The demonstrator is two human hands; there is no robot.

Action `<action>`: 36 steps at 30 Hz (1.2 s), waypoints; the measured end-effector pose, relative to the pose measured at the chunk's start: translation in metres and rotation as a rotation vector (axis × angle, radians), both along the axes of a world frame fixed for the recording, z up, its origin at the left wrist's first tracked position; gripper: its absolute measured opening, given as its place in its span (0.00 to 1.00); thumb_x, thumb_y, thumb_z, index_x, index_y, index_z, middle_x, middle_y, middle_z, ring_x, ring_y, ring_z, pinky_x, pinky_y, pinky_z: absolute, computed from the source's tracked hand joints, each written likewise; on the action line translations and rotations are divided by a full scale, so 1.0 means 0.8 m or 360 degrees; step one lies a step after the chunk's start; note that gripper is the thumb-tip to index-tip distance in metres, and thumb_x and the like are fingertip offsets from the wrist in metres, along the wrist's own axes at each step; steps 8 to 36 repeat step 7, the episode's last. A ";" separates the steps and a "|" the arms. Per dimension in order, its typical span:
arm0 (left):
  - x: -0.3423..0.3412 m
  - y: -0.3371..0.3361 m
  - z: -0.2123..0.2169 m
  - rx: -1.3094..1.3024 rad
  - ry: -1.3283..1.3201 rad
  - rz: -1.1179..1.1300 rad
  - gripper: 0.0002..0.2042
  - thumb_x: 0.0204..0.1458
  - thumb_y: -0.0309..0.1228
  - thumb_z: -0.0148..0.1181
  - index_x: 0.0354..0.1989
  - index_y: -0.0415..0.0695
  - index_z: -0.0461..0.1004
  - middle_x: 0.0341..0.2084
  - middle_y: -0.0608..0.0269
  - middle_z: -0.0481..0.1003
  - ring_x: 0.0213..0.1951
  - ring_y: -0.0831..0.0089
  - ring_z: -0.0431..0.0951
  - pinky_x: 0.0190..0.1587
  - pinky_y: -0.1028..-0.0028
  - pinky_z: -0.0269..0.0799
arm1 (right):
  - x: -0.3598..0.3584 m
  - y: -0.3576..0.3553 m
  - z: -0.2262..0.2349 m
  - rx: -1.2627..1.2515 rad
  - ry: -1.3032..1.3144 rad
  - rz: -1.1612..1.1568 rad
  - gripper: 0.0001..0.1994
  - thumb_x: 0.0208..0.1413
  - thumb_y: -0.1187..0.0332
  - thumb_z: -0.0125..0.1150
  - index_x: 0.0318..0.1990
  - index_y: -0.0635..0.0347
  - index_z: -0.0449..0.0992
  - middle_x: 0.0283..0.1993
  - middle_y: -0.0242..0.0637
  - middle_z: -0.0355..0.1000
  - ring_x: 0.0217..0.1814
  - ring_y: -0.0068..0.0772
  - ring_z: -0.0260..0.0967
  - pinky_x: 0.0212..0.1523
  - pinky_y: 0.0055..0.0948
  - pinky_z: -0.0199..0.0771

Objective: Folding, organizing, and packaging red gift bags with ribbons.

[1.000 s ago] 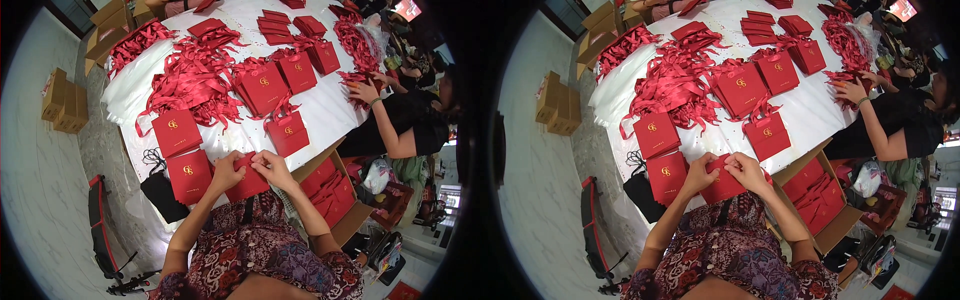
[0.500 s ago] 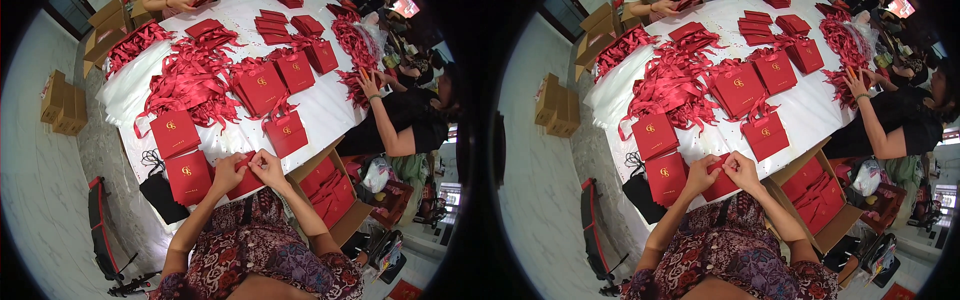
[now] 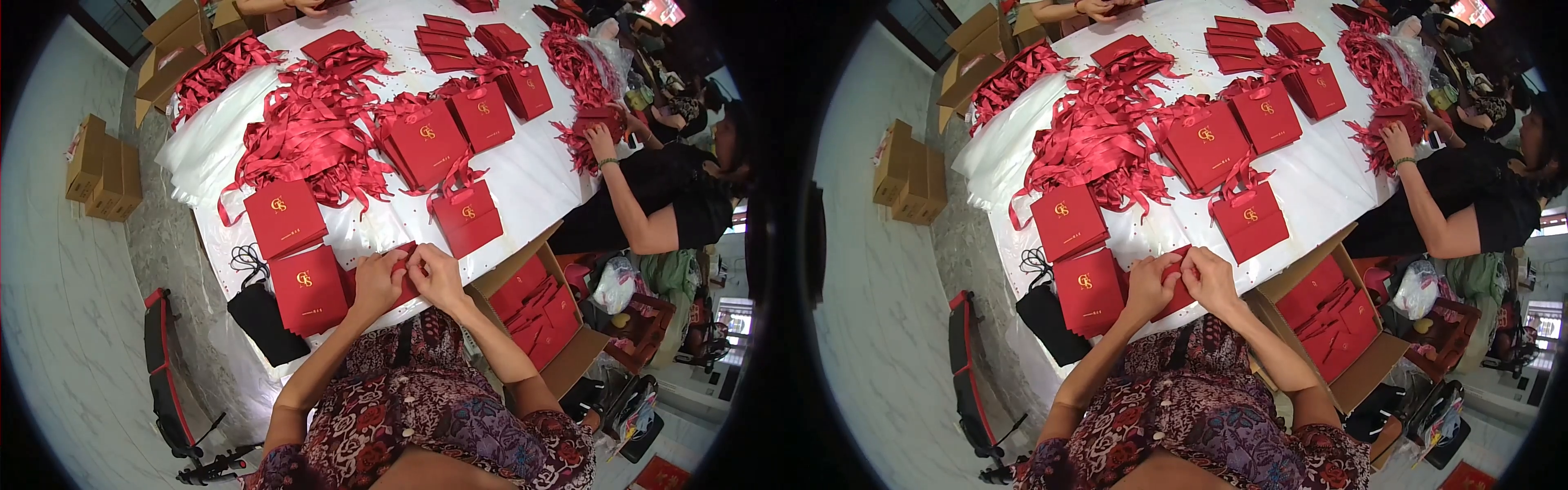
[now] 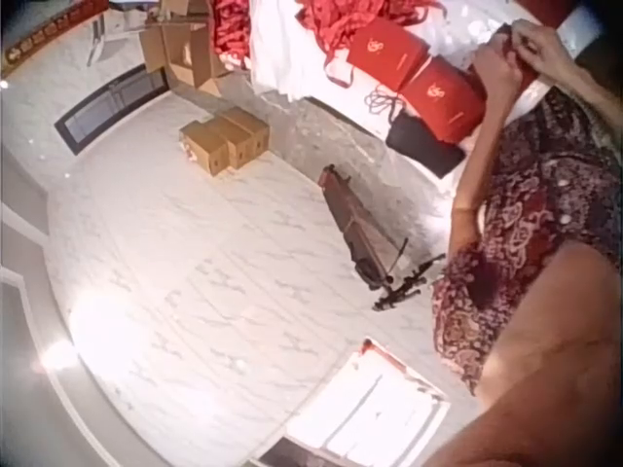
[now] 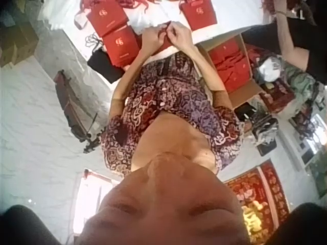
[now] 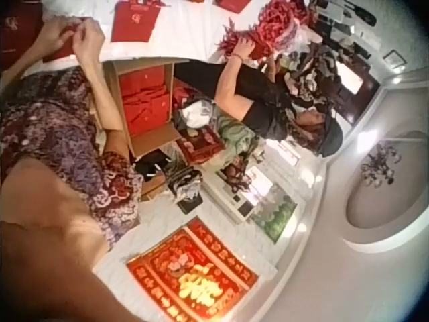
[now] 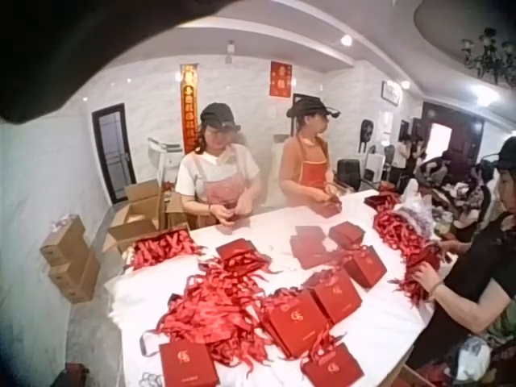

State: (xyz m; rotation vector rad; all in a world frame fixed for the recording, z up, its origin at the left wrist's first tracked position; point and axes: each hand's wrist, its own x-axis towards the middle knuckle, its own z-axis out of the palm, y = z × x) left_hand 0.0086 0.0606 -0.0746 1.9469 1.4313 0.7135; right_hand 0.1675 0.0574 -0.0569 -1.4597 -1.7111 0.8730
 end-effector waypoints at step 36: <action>-0.002 0.003 0.001 -0.0080 -0.0120 -0.0034 0.14 0.45 0.31 0.64 0.43 0.48 0.77 0.29 0.55 0.77 0.34 0.56 0.76 0.42 0.60 0.65 | 0.009 0.002 0.006 0.0029 -0.0190 0.0118 0.03 0.53 0.75 0.58 0.30 0.63 0.72 0.29 0.38 0.75 0.28 0.31 0.73 0.29 0.31 0.71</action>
